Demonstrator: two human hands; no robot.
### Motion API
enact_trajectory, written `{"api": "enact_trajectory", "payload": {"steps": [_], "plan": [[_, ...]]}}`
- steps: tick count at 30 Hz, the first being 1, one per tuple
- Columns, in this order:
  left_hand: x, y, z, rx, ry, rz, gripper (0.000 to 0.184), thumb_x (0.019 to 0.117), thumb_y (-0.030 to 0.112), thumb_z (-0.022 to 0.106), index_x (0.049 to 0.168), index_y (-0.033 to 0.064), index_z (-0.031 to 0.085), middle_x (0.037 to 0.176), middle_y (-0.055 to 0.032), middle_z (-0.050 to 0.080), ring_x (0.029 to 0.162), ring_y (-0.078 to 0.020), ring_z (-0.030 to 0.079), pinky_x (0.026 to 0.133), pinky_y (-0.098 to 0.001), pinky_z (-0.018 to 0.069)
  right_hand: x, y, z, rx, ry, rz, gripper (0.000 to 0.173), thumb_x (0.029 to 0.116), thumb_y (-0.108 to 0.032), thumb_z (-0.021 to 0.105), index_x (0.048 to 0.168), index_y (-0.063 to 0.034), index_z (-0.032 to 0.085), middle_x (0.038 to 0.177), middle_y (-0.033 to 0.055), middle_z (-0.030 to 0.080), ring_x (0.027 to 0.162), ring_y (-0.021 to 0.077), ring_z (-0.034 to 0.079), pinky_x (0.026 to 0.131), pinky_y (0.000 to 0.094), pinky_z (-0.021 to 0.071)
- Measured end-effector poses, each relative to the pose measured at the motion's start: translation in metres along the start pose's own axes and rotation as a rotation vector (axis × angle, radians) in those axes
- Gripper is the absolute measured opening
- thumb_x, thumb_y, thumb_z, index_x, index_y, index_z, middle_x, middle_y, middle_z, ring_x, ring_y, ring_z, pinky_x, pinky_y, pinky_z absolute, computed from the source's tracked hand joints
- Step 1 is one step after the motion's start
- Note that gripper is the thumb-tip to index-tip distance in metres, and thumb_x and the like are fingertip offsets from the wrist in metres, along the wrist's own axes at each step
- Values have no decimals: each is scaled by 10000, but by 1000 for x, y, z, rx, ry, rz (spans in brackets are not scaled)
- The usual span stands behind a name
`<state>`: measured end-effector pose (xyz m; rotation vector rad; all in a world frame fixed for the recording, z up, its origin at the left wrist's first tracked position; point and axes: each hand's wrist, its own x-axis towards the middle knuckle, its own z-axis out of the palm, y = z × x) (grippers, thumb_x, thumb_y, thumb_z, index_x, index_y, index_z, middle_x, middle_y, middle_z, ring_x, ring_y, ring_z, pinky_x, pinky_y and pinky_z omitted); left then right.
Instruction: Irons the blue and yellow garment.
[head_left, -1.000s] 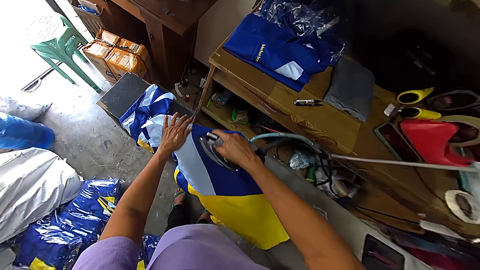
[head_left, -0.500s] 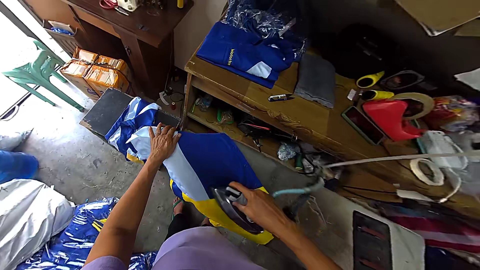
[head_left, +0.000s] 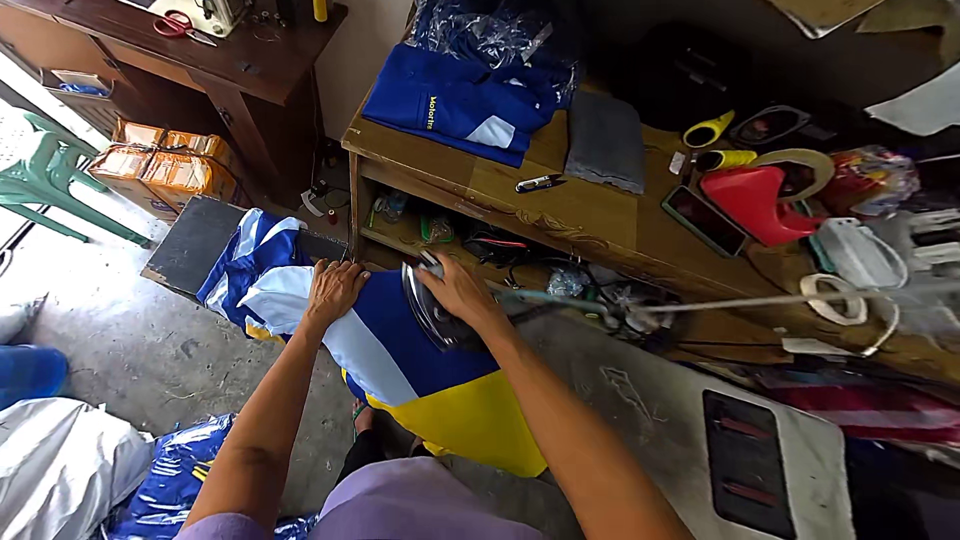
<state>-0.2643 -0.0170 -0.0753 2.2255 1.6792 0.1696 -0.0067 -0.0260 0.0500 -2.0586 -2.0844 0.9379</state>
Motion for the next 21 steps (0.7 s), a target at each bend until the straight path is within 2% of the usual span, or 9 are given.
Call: {"api": "enact_trajectory", "payload": {"steps": [1, 4, 6, 7, 9, 11, 13, 17, 21], "plan": [[-1, 0, 1, 2, 11, 4, 592, 1103, 494, 239, 1290, 154, 686, 1276, -101, 699, 1250, -314, 616, 1188, -593, 276, 12, -7, 0, 12, 10, -31, 609, 1028, -567, 513, 1401, -88, 565, 1140, 234, 695, 1056, 418, 678, 878, 640, 518], [-1, -2, 3, -3, 30, 8, 589, 1103, 491, 229, 1297, 172, 684, 1288, -82, 697, 1262, -299, 608, 1189, -585, 281, 34, -18, -2, 28, -18, -76, 633, 1033, -566, 501, 1451, -91, 524, 1216, 222, 684, 1127, 405, 666, 940, 631, 508], [-1, -2, 4, 7, 37, 8, 596, 1103, 491, 223, 1279, 166, 690, 1280, -79, 698, 1259, -296, 608, 1184, -581, 288, 23, -15, 3, 32, 34, -113, 592, 1032, -556, 516, 1399, -94, 561, 1092, 216, 704, 958, 396, 703, 798, 613, 556], [0, -2, 4, 13, 37, 6, 599, 1102, 491, 219, 1272, 163, 691, 1273, -79, 699, 1253, -294, 609, 1180, -578, 292, 16, -11, 5, 14, 31, -118, 585, 1031, -559, 516, 1395, -105, 567, 1057, 205, 707, 917, 382, 707, 769, 597, 564], [1, -1, 4, 23, 32, -1, 596, 1101, 491, 220, 1265, 164, 691, 1271, -78, 699, 1251, -291, 610, 1175, -569, 303, -4, 3, 3, -22, -30, -105, 589, 1029, -563, 511, 1425, -129, 556, 1109, 197, 709, 1011, 377, 699, 859, 602, 550], [0, -1, 5, 25, 41, -6, 589, 1101, 488, 230, 1257, 163, 696, 1268, -79, 701, 1247, -288, 613, 1170, -558, 314, -36, 23, 2, -57, -105, -84, 605, 1028, -581, 489, 1464, -162, 525, 1143, 192, 705, 1066, 381, 687, 912, 603, 530], [1, 0, 5, 23, 43, -10, 587, 1101, 489, 235, 1262, 164, 697, 1275, -75, 702, 1254, -285, 613, 1173, -552, 315, -75, 48, 3, -99, -162, -62, 629, 1016, -601, 488, 1494, -192, 498, 1112, 191, 712, 1020, 386, 697, 880, 602, 533], [-1, -3, 5, -68, 148, -5, 568, 1084, 514, 309, 1279, 148, 698, 1276, -89, 705, 1281, -279, 605, 1182, -526, 334, -140, 106, -5, -153, -195, -22, 597, 941, -514, 663, 1469, -264, 541, 1069, 182, 733, 956, 392, 714, 833, 607, 548], [-18, -21, -16, -243, 410, -41, 431, 1074, 348, 460, 1248, 31, 694, 1334, -174, 658, 1352, -355, 541, 1172, -562, 362, -191, 175, -27, -69, -50, 69, 594, 895, -429, 754, 1418, -182, 620, 1109, 217, 734, 1006, 421, 711, 881, 648, 529]]}}
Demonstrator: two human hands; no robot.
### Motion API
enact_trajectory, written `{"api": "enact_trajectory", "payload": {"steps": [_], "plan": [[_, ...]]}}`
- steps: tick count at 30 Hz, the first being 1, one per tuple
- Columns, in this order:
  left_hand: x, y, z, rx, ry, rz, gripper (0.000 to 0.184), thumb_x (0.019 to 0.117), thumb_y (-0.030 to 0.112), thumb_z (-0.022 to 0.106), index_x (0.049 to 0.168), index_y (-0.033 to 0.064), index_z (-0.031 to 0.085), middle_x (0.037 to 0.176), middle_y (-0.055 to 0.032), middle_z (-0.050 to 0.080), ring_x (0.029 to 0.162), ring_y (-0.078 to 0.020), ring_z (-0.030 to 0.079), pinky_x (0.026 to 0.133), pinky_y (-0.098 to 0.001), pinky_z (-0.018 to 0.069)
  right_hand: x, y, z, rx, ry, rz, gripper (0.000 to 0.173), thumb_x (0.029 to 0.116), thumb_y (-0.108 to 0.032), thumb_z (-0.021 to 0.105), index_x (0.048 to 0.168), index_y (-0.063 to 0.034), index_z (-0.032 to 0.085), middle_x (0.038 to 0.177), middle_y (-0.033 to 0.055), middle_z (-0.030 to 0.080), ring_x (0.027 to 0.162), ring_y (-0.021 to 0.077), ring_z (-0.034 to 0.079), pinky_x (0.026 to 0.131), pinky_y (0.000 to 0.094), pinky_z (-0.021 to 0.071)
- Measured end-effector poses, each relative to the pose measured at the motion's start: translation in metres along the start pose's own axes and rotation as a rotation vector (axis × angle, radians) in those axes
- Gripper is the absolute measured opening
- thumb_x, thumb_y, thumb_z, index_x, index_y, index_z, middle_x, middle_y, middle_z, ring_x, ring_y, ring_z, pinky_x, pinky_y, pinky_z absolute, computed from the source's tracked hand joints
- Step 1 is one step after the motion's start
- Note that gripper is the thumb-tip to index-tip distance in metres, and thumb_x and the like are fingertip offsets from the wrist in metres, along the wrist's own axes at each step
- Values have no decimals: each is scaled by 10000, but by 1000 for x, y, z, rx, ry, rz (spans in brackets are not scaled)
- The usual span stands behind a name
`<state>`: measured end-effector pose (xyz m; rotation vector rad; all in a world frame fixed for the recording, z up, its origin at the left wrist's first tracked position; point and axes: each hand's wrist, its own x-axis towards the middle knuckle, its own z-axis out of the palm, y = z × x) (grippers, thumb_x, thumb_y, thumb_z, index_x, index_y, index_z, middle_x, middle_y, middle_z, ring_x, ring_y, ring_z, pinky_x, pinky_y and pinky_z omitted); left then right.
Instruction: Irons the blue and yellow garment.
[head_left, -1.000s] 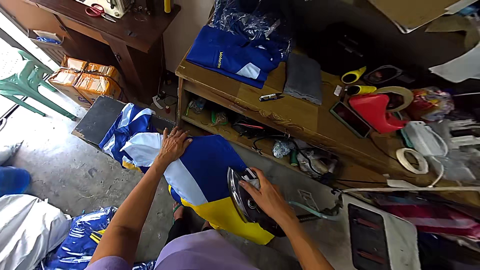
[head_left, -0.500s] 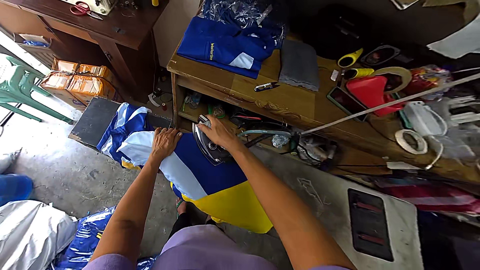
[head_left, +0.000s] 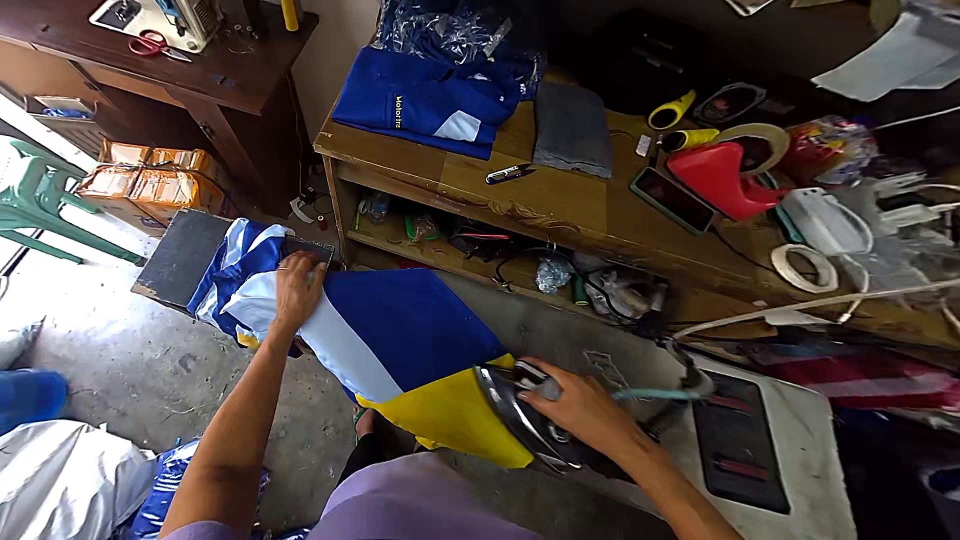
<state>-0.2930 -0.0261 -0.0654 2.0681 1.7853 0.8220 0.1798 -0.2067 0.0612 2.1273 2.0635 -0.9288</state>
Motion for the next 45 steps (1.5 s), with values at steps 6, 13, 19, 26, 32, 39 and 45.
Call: {"api": "enact_trajectory", "payload": {"steps": [6, 13, 19, 26, 32, 39, 45], "plan": [[-13, -56, -64, 96, -16, -669, 676, 1036, 536, 473, 1516, 60, 465, 1498, -291, 483, 1406, -502, 423, 1113, -694, 334, -15, 112, -18, 84, 239, 191, 608, 866, -332, 815, 1314, 35, 631, 1111, 369, 666, 1048, 565, 638, 895, 755, 446], [-21, -72, -80, -202, -209, -877, 611, 1080, 486, 457, 1199, -76, 666, 1186, -306, 660, 1144, -398, 638, 1033, -576, 458, -1, 154, -59, -156, 236, 171, 907, 851, -461, 801, 1590, -159, 372, 1252, 456, 563, 1089, 697, 555, 845, 844, 392], [-35, -51, -99, -160, 98, -788, 391, 1050, 354, 578, 1061, -11, 715, 1023, -241, 702, 1007, -373, 669, 937, -608, 486, 24, 7, 58, 76, 498, -258, 636, 1047, -447, 473, 1531, -35, 465, 1535, 288, 457, 1431, 480, 424, 1156, 662, 341], [-154, -20, -146, 46, 403, -765, 457, 1063, 326, 512, 987, -82, 703, 903, -226, 687, 902, -317, 667, 886, -528, 508, 46, 22, 156, -171, 463, -490, 736, 1004, -708, 292, 1518, -238, 529, 1598, 176, 435, 1498, 439, 349, 1172, 722, 198], [-166, 0, -97, 305, 53, -843, 557, 983, 372, 642, 1423, 35, 583, 1494, -321, 476, 1421, -510, 411, 1140, -701, 305, 36, 42, 152, -222, 419, -505, 860, 926, -818, 293, 1538, -249, 496, 1627, 168, 389, 1525, 434, 290, 1184, 700, 167], [-120, 164, 74, 169, -90, -12, 507, 1002, 485, 563, 1430, 219, 618, 1586, -71, 479, 1525, -342, 338, 1219, -688, 194, 19, 47, 110, -152, 375, -542, 910, 819, -833, 514, 1507, -239, 537, 1608, 221, 392, 1499, 494, 302, 1130, 776, 212], [-121, 212, 132, 76, -352, 196, 645, 1011, 579, 485, 1563, 245, 457, 1673, -48, 340, 1574, -333, 215, 1224, -696, 96, -8, 130, -43, -283, 471, -122, 843, 883, -532, 654, 1532, -33, 454, 1574, 374, 322, 1431, 650, 266, 1070, 834, 209]]}}
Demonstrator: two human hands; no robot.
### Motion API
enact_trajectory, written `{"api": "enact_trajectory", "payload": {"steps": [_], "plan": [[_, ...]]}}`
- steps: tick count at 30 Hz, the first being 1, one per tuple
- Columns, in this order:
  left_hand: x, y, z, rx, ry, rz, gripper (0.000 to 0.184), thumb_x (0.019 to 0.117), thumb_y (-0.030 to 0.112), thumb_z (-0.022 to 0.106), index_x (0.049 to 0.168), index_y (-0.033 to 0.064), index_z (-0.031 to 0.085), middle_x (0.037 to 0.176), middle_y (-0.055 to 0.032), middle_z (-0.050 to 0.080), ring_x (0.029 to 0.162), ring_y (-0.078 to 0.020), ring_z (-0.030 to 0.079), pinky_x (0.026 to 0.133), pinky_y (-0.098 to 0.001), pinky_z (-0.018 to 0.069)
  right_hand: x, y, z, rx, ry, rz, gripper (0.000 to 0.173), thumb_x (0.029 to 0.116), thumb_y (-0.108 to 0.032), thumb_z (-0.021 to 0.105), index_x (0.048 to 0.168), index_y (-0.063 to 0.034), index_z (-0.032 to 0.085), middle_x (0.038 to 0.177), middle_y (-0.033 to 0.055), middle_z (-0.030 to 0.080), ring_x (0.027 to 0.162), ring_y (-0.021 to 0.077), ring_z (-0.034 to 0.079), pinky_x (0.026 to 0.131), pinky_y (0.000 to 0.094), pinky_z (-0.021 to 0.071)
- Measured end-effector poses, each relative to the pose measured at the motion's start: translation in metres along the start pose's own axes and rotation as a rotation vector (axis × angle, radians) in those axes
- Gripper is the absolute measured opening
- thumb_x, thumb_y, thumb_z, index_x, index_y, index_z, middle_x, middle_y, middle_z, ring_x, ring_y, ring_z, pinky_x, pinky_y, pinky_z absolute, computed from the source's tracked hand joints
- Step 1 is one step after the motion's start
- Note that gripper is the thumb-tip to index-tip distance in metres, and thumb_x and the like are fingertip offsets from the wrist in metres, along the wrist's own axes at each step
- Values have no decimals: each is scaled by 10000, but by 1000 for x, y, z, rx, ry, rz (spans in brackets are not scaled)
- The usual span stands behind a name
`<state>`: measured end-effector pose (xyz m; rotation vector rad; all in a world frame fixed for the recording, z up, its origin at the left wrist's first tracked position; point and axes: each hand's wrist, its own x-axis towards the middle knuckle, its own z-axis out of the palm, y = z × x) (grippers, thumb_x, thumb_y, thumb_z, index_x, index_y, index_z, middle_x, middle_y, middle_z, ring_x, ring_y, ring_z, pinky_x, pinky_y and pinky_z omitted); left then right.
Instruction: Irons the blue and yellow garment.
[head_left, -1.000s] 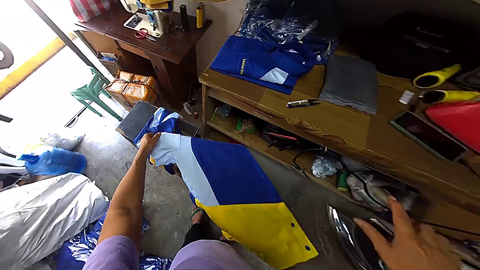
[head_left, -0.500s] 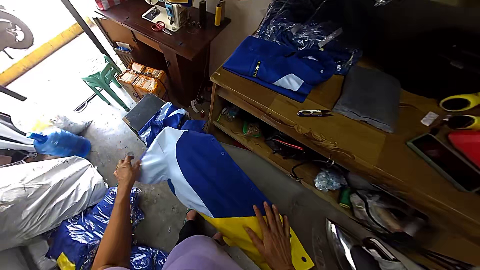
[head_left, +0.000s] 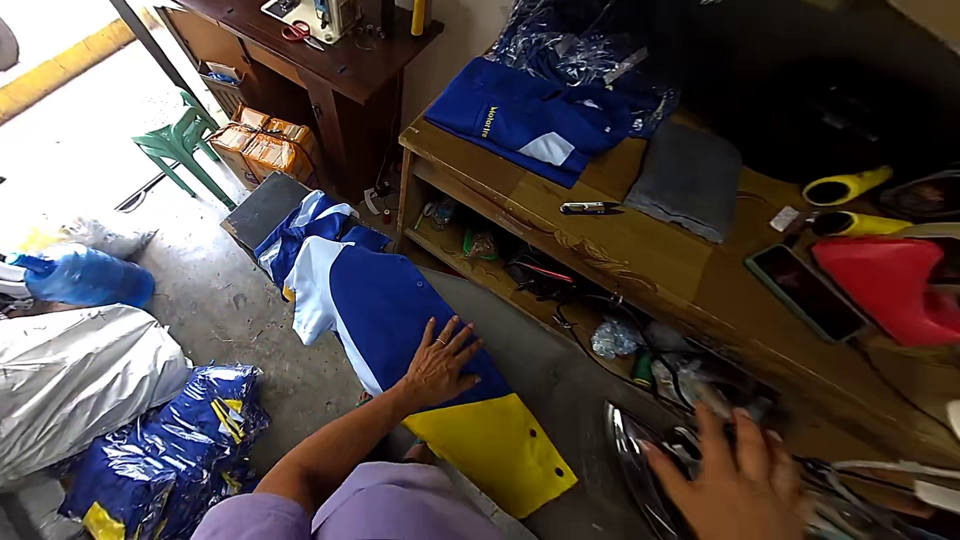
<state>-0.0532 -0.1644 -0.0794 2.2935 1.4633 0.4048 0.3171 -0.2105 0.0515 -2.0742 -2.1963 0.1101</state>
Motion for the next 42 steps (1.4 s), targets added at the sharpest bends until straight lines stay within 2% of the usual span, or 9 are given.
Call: {"api": "enact_trajectory", "payload": {"steps": [4, 7, 10, 16, 25, 29, 32, 37, 42], "plan": [[-2, -11, -27, -78, 145, -19, 543, 1025, 484, 516, 1488, 204, 557, 1598, -69, 465, 1533, -312, 331, 1228, -649, 200, 9, 61, -13, 129, -323, 71, 747, 924, -530, 685, 1456, -25, 546, 1255, 368, 628, 1128, 588, 613, 941, 779, 424], [-1, -45, -47, -22, 256, -160, 458, 1046, 435, 488, 1429, 224, 621, 1563, -50, 509, 1515, -305, 367, 1215, -641, 248, 13, 68, 5, 263, -357, 74, 745, 913, -549, 650, 1483, -87, 521, 1247, 325, 650, 1107, 543, 642, 925, 743, 455], [-4, -95, -66, 80, 235, -284, 507, 1065, 479, 430, 1496, 240, 551, 1628, -78, 415, 1553, -343, 271, 1210, -670, 198, 13, 54, 3, 272, -387, 108, 727, 939, -507, 660, 1528, -135, 456, 1207, 339, 650, 1027, 563, 650, 850, 735, 477], [-2, -162, -90, 209, 134, -260, 607, 1066, 578, 309, 1562, 261, 461, 1674, -87, 329, 1577, -372, 181, 1202, -721, 99, -12, -46, -23, 235, -312, 69, 695, 894, -366, 758, 1513, -190, 497, 969, 277, 714, 786, 501, 694, 693, 689, 523], [33, -225, -123, 240, -100, -184, 672, 1039, 671, 246, 1600, 323, 373, 1661, -52, 360, 1569, -376, 204, 1193, -741, 22, 8, -221, 25, 367, -535, 142, 667, 945, -418, 715, 1527, -208, 468, 1071, 200, 727, 936, 404, 714, 839, 593, 557], [39, -241, -128, 207, -116, -158, 635, 1053, 639, 248, 1487, 278, 540, 1466, -102, 581, 1395, -348, 494, 1189, -668, 208, 65, -282, 36, 414, -471, 66, 762, 935, -678, 579, 1530, -218, 456, 1012, 165, 726, 901, 375, 710, 785, 589, 557], [40, -239, -128, 212, -120, -167, 625, 1058, 624, 244, 1472, 277, 558, 1419, -100, 614, 1347, -336, 537, 1185, -631, 249, 108, -317, 39, 364, -496, 34, 643, 1021, -623, 461, 1517, -215, 471, 1028, 189, 719, 955, 400, 700, 827, 598, 534], [38, -241, -125, 220, -98, -158, 629, 1056, 632, 238, 1469, 285, 561, 1400, -89, 631, 1324, -324, 557, 1186, -603, 268, 112, -321, 44, 350, -530, 20, 593, 1048, -569, 445, 1517, -207, 457, 1076, 184, 713, 997, 386, 699, 857, 577, 538], [41, -236, -127, 222, -95, -155, 604, 1057, 623, 241, 1463, 312, 562, 1423, -76, 622, 1338, -326, 551, 1174, -615, 277, 46, -261, 22, 354, -574, 108, 601, 1012, -545, 548, 1522, -240, 459, 1098, 181, 713, 991, 381, 699, 862, 585, 541]]}}
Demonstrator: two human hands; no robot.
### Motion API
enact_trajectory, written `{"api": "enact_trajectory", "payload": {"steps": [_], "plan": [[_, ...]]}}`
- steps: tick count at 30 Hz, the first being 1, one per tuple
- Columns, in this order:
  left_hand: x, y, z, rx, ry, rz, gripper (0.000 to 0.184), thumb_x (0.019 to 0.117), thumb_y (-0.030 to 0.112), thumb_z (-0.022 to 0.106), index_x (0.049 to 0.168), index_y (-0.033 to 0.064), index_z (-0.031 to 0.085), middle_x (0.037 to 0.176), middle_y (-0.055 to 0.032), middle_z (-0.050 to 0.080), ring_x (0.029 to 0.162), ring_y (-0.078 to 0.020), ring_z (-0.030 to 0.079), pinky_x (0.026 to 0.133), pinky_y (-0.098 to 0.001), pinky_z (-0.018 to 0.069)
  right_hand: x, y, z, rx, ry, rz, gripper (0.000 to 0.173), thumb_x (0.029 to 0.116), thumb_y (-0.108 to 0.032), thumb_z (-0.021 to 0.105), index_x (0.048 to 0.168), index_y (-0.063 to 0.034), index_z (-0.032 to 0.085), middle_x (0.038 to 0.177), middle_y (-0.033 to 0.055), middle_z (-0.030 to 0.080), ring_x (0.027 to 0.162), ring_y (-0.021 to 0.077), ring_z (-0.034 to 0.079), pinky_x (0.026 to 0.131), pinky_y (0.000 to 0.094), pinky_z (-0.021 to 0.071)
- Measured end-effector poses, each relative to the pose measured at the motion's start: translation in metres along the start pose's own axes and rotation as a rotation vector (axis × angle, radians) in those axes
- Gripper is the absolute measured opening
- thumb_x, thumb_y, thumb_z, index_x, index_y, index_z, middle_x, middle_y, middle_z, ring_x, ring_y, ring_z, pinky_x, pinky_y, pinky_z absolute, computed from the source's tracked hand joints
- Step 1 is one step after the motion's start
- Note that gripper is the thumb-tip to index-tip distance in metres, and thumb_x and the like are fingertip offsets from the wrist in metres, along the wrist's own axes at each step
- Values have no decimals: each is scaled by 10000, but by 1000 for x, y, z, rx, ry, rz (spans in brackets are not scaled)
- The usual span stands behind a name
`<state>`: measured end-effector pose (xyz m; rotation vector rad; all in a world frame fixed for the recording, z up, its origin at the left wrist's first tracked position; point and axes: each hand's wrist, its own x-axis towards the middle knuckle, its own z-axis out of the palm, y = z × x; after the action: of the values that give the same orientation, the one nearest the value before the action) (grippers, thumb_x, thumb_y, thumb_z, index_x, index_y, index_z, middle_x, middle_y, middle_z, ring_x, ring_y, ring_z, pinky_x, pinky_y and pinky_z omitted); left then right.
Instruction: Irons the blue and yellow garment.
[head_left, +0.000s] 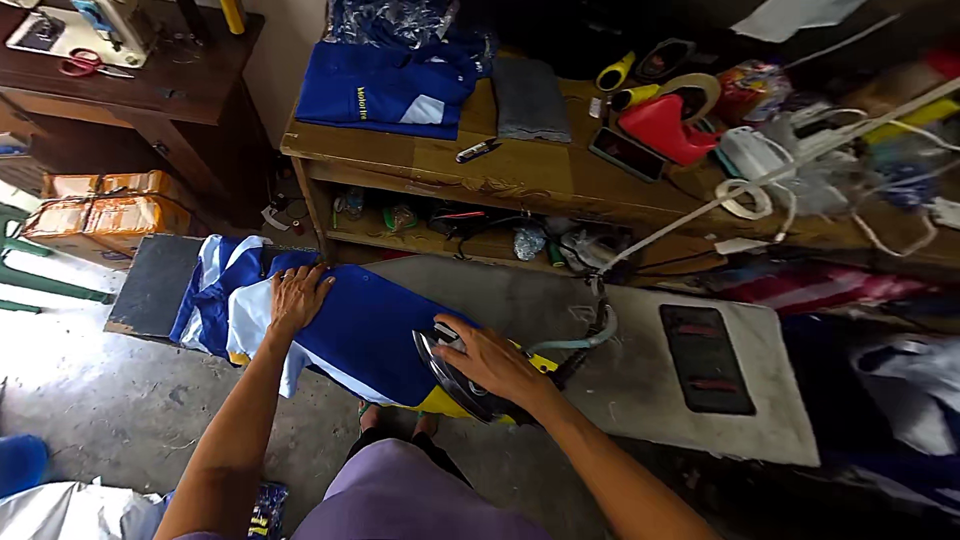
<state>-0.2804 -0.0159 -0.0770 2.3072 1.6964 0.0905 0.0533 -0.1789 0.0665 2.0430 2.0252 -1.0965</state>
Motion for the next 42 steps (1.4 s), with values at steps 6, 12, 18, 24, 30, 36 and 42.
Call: {"api": "enact_trajectory", "payload": {"steps": [6, 12, 18, 24, 30, 36, 42], "plan": [[-3, 6, -1, -17, 22, -27, 590, 1061, 595, 290, 1466, 268, 568, 1489, -114, 567, 1436, -374, 451, 1179, -694, 191, -102, 97, 3, 52, 114, 190, 594, 910, -351, 752, 1464, -255, 561, 1151, 188, 725, 1018, 396, 706, 888, 619, 530], [-17, 63, 11, -16, 169, 50, 627, 1066, 571, 296, 1554, 217, 469, 1650, -160, 351, 1553, -425, 226, 1193, -741, 110, -118, 144, 24, 65, 189, 280, 582, 912, -323, 752, 1458, -251, 566, 1076, 196, 739, 935, 414, 718, 832, 631, 538], [-7, 58, 22, 48, 49, 53, 696, 1033, 680, 234, 1613, 314, 349, 1690, -62, 298, 1577, -362, 192, 1214, -709, 69, -54, 76, 8, 24, 19, 135, 593, 949, -467, 684, 1467, -227, 522, 1106, 185, 722, 1005, 409, 698, 864, 615, 534], [-5, 60, 21, 72, 43, 23, 701, 1020, 700, 224, 1606, 338, 356, 1675, -46, 334, 1569, -328, 235, 1226, -677, 91, -13, 29, -1, -16, -61, 105, 530, 994, -371, 630, 1468, -184, 483, 1140, 187, 695, 1055, 395, 682, 878, 574, 533], [-4, 58, 21, 65, 20, 4, 717, 1009, 722, 219, 1601, 344, 364, 1667, -41, 349, 1560, -319, 260, 1229, -665, 93, -68, 93, 5, 27, 24, 268, 526, 978, -358, 656, 1466, -208, 529, 1152, 199, 711, 1065, 411, 688, 899, 610, 526], [-2, 58, 20, 39, -7, -7, 728, 1006, 724, 242, 1596, 321, 378, 1652, -59, 374, 1550, -337, 279, 1225, -670, 95, -137, 186, 22, 60, 171, 310, 501, 930, -300, 706, 1414, -221, 604, 1054, 216, 736, 951, 444, 713, 809, 657, 534], [1, 60, 14, 27, -61, -25, 761, 990, 743, 260, 1600, 301, 372, 1644, -81, 382, 1540, -353, 292, 1219, -674, 92, -144, 230, 4, 128, 243, 345, 518, 928, -261, 715, 1429, -197, 597, 1146, 226, 718, 1024, 437, 700, 875, 659, 516]]}}
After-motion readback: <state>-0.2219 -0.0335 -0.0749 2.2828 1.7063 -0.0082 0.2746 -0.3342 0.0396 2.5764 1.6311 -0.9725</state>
